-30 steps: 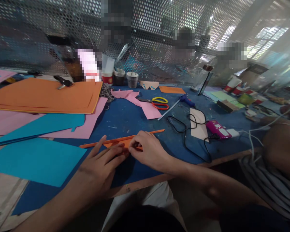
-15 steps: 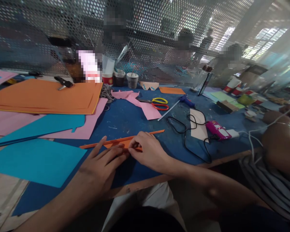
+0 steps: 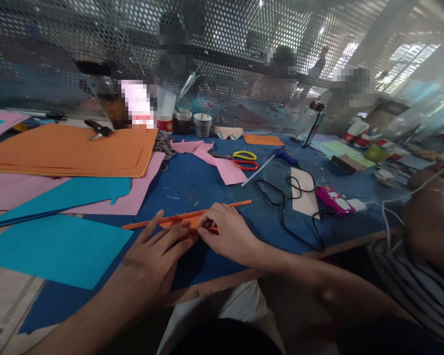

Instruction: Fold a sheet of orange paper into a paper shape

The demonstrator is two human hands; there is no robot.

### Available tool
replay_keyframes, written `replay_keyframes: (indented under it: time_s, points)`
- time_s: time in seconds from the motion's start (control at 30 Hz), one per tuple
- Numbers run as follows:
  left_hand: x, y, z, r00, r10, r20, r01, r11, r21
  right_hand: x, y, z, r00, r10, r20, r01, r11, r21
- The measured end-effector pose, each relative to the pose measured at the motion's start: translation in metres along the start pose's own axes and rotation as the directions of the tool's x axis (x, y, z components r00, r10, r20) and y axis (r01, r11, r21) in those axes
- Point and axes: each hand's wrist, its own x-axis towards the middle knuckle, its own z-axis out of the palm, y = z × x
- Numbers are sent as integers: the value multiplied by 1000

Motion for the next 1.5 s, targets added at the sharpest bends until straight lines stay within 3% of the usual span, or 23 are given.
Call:
replay_keyframes:
  time_s: [1.33,1.5]
  points:
    - [0,1,1,998,59,23,-60,997,46,4,-1,5,999,16,-37,-16,1000,-8]
    - [-3,-1,7,998,67,-14,-66,997,42,3,-1,8,999,20,-46,-22,999,-35]
